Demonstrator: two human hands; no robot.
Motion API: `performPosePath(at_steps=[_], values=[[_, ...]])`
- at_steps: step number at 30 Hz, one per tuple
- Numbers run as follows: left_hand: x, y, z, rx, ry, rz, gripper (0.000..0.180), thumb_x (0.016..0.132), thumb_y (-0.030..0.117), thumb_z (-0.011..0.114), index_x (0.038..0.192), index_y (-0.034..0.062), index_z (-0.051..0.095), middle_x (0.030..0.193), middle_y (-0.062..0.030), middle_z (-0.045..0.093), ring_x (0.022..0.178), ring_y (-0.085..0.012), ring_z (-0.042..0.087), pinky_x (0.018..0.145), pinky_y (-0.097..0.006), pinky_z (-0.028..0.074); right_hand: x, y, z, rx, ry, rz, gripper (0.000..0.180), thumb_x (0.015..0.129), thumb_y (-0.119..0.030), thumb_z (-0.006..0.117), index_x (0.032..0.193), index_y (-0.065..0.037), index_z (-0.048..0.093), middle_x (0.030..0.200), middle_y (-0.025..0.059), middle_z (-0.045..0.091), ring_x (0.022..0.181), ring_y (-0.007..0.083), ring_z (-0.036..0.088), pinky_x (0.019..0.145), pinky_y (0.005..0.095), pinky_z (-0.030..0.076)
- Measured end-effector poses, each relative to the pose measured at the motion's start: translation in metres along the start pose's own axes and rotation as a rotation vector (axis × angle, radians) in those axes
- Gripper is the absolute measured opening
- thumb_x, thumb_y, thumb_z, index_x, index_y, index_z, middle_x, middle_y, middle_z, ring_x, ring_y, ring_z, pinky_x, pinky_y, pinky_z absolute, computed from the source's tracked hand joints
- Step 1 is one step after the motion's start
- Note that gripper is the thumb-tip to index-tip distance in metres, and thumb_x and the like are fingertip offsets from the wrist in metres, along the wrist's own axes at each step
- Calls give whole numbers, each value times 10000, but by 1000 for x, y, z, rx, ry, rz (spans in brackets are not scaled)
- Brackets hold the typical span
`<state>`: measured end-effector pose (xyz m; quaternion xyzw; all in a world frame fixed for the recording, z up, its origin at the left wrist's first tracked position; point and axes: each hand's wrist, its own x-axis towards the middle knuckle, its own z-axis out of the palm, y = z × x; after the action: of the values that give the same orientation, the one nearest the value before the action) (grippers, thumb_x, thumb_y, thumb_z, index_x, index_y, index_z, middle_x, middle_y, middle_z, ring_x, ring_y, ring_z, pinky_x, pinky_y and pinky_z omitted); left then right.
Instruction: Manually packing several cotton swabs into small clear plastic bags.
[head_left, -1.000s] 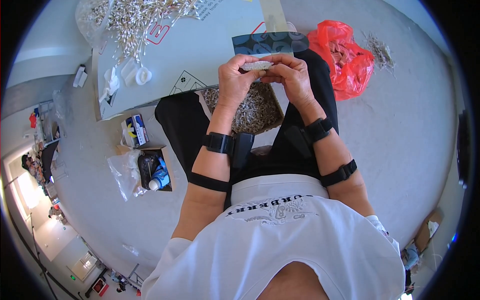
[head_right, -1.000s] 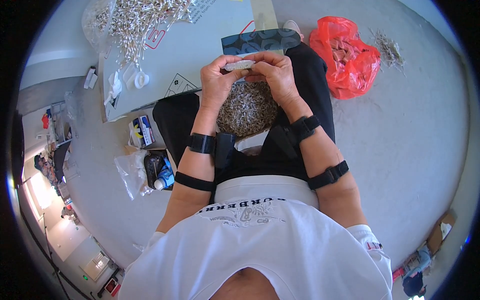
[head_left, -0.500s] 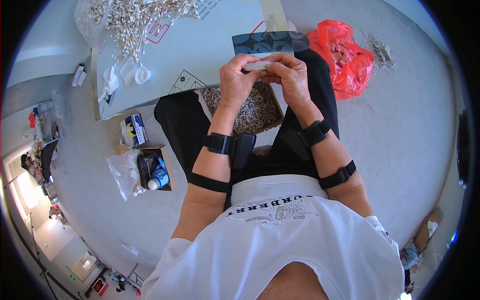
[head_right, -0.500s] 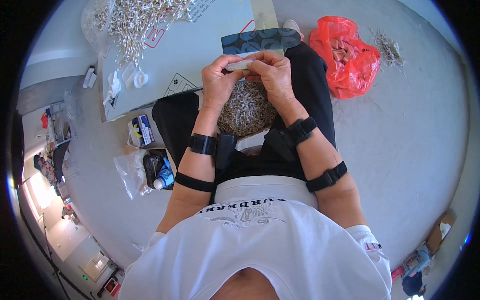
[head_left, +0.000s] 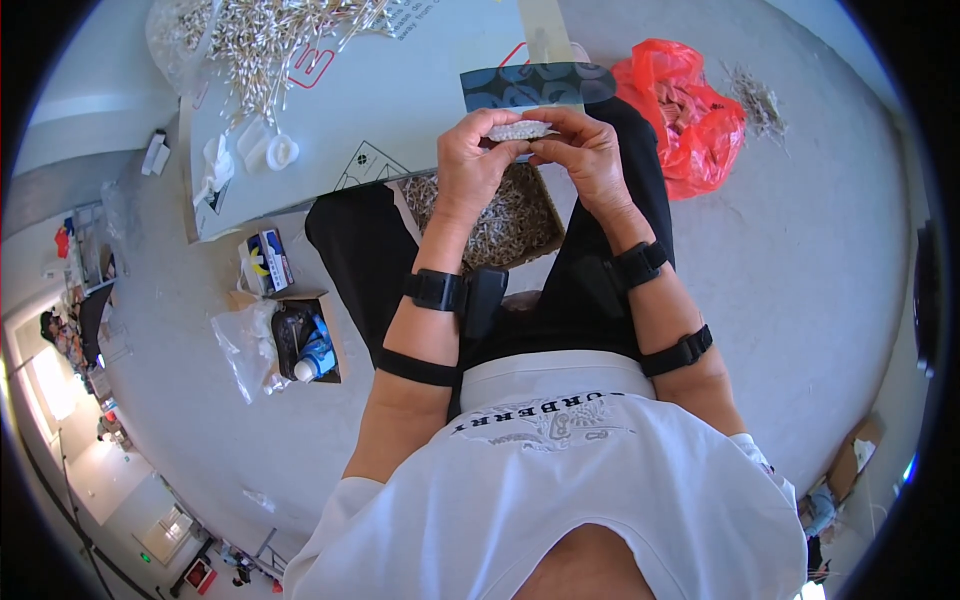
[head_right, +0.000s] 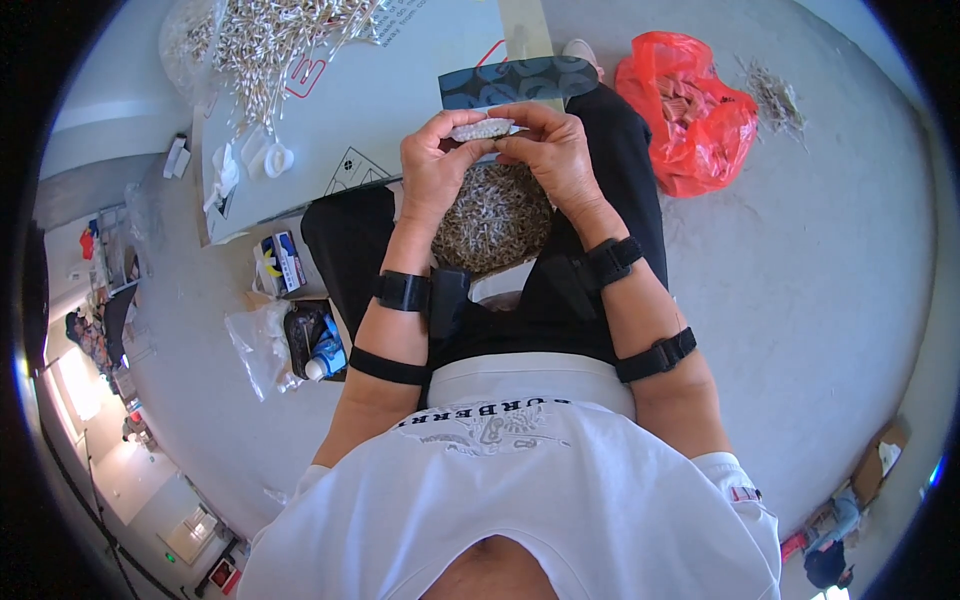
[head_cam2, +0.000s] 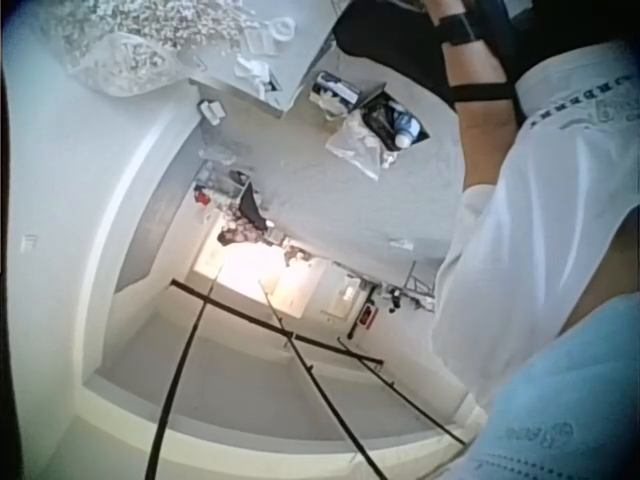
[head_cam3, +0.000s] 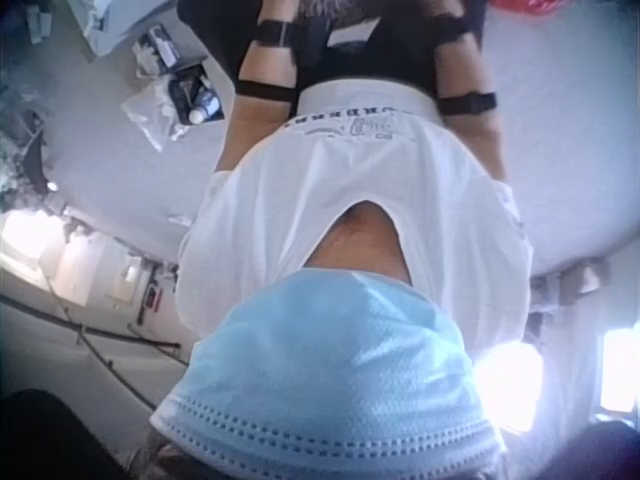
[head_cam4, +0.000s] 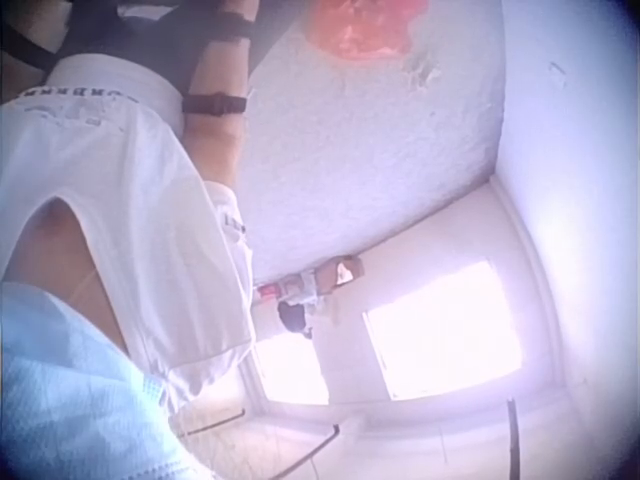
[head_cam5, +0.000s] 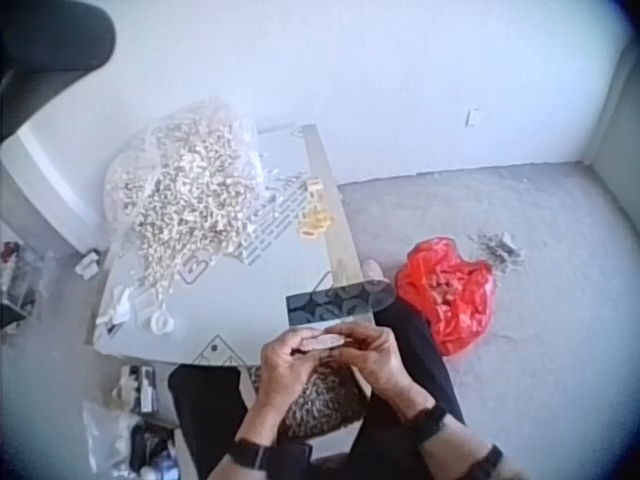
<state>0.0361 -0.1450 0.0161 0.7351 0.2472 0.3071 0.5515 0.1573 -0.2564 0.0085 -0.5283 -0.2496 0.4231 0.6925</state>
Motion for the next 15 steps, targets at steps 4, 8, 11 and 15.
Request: performPosePath(at_steps=[4,8,11,15], values=[[1,14,0,124,57,173,289,690,-37,767,959,29,684,915,-102,691,836,-228,669,746,-312,541,-2,-3,3,130,3,-65,307,809,104,641,1099,14,686,1056,106,695,898,153,674,793,270,573],[1,35,-5,209,69,291,325,702,-86,744,997,41,695,1029,-92,687,962,-196,659,847,-298,523,-2,-14,9,273,-45,-176,321,798,146,613,1084,22,690,1170,151,667,1002,193,663,877,302,561],[1,47,-7,193,83,334,350,686,-108,740,999,41,693,1047,-83,681,978,-200,651,853,-299,522,-3,-23,12,277,-78,-192,334,792,162,597,1082,26,689,1213,157,646,1063,213,644,907,315,553],[0,59,-9,209,82,399,354,683,-112,733,1000,40,690,1045,-79,676,977,-208,649,847,-300,522,-6,-33,16,273,-98,-220,333,794,170,585,1075,25,691,1232,154,636,1086,217,635,927,321,545]])
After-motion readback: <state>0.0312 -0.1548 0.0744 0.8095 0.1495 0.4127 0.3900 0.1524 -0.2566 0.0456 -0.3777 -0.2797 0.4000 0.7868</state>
